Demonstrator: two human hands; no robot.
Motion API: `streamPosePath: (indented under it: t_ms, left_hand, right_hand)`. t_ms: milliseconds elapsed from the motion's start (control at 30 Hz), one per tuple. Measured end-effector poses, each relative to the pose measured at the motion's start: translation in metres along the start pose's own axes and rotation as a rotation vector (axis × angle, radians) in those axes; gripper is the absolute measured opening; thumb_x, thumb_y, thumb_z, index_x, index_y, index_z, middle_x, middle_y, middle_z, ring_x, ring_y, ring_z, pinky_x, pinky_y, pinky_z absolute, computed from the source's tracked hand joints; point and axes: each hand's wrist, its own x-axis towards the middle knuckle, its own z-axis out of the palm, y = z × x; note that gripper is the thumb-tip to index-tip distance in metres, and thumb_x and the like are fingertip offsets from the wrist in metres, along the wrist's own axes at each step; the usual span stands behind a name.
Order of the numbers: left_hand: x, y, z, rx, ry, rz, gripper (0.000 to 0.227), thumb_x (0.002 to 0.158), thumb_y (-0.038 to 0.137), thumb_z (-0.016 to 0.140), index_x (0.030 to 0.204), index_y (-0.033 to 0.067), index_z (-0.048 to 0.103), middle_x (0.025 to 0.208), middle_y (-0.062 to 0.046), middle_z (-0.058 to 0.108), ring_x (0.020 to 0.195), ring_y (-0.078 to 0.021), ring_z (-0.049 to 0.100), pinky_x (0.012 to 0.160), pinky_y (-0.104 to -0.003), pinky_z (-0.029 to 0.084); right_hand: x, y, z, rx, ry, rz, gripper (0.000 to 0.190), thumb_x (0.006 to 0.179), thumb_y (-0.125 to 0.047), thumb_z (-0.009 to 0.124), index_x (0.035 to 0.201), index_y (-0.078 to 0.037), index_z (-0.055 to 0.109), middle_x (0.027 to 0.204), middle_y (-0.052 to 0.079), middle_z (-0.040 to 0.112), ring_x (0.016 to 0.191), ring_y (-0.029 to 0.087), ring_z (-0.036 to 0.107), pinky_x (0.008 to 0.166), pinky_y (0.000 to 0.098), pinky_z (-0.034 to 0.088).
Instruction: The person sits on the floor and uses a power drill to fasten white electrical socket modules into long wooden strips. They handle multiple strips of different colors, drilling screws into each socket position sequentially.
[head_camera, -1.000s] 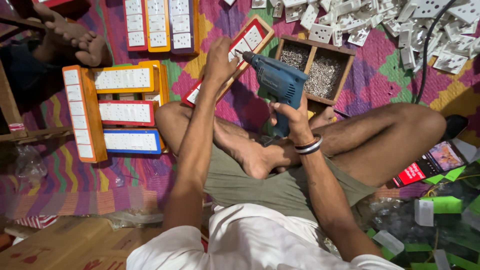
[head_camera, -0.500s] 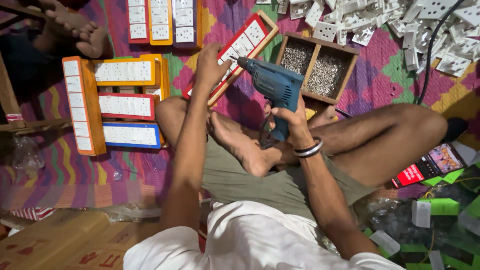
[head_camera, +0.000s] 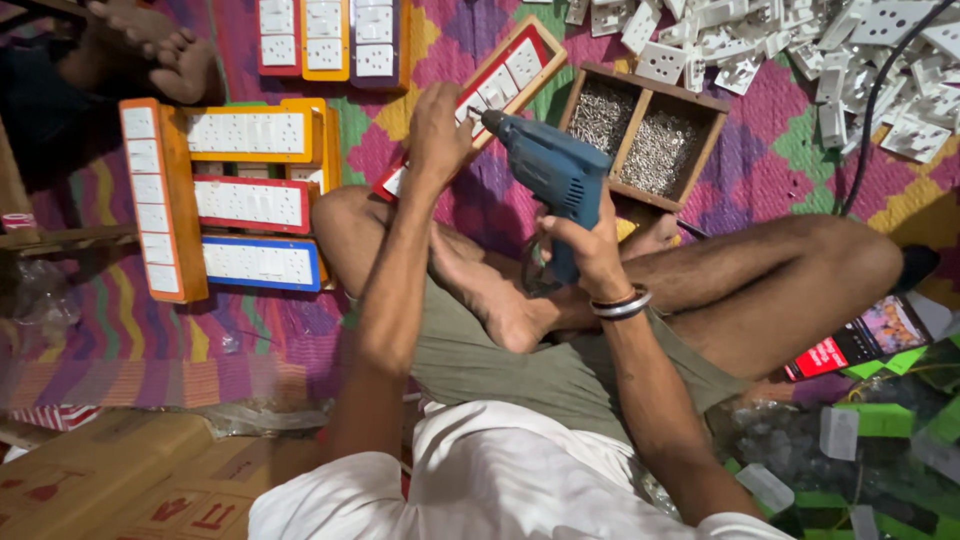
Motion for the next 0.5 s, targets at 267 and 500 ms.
streamPosePath:
  t_ms: [267, 500]
  left_hand:
    - [-0.008, 0.008, -0.046, 0.025, -0.077, 0.148, 0.053, 0.071, 0.007, 0.082, 0.121, 0.0005, 0.067, 0.108, -0.024, 0.061, 0.104, -0.0465, 0.058, 0.090, -0.050, 0.048]
    - [-0.020, -0.005, -0.039, -0.048, -0.055, -0.022, 0.029, 0.077, 0.004, 0.079, 0.103, 0.0000, 0.068, 0.102, -0.021, 0.065, 0.099, -0.0419, 0.065, 0.087, -0.049, 0.053]
  right_hand:
    - [-0.008, -0.007, 0.005, 0.054, -0.078, 0.030, 0.069, 0.082, 0.003, 0.064, 0.145, -0.004, 0.037, 0.097, 0.016, 0.064, 0.064, 0.019, 0.062, 0.055, 0.0302, 0.055]
    - [-0.013, 0.000, 0.004, 0.119, -0.139, 0.110, 0.076, 0.082, 0.003, 0.064, 0.150, -0.008, 0.032, 0.100, 0.018, 0.062, 0.068, 0.019, 0.062, 0.055, 0.0298, 0.057]
